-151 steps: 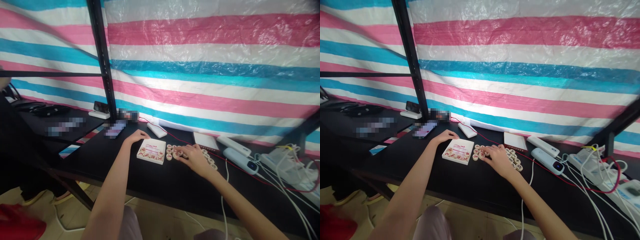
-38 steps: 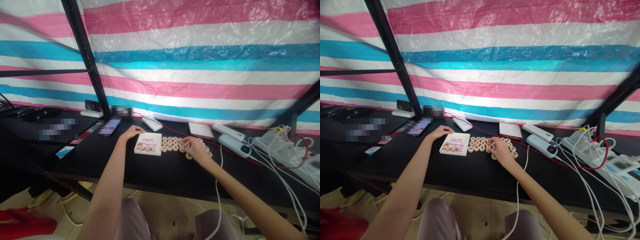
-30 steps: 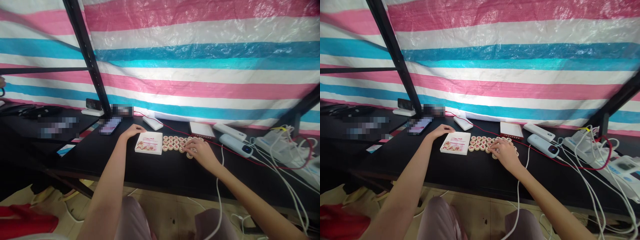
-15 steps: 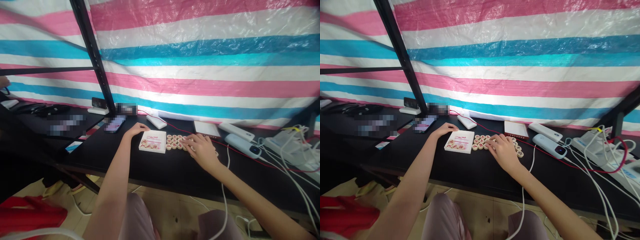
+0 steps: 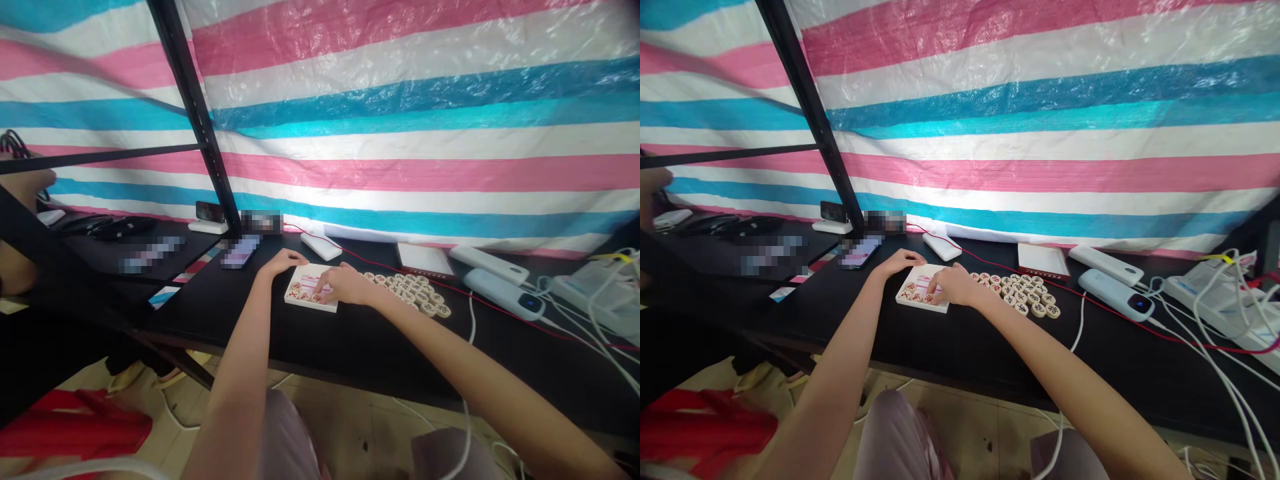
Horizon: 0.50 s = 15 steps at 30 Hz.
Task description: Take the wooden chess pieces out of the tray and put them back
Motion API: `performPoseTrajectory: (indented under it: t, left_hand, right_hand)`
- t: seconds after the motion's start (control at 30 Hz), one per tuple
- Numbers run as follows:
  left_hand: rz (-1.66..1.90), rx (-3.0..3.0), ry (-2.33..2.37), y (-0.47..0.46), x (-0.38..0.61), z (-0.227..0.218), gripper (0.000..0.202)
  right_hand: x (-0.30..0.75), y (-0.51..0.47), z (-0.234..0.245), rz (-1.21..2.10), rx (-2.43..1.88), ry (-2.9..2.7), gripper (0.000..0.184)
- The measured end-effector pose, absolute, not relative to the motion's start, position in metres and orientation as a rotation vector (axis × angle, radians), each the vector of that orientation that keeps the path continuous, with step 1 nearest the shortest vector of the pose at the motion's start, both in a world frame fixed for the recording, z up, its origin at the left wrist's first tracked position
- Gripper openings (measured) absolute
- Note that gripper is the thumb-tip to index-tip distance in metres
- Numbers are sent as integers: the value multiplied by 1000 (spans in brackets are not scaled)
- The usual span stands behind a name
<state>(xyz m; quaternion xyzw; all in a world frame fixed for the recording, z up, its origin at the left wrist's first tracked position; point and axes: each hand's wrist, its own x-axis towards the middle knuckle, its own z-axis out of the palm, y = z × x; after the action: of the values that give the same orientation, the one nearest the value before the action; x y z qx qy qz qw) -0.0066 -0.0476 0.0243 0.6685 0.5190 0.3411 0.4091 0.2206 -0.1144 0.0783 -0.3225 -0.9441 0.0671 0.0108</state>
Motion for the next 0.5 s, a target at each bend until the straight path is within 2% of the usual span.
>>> performPoseTrajectory:
  t: [0.27, 0.5]
  left_hand:
    - [862, 1661, 1341, -52, -4, 27, 32]
    - [838, 1690, 1378, -53, -6, 29, 34]
  right_hand:
    - [279, -129, 90, -17, -1037, -2548, 28]
    - [303, -161, 78, -82, -1020, -2590, 22]
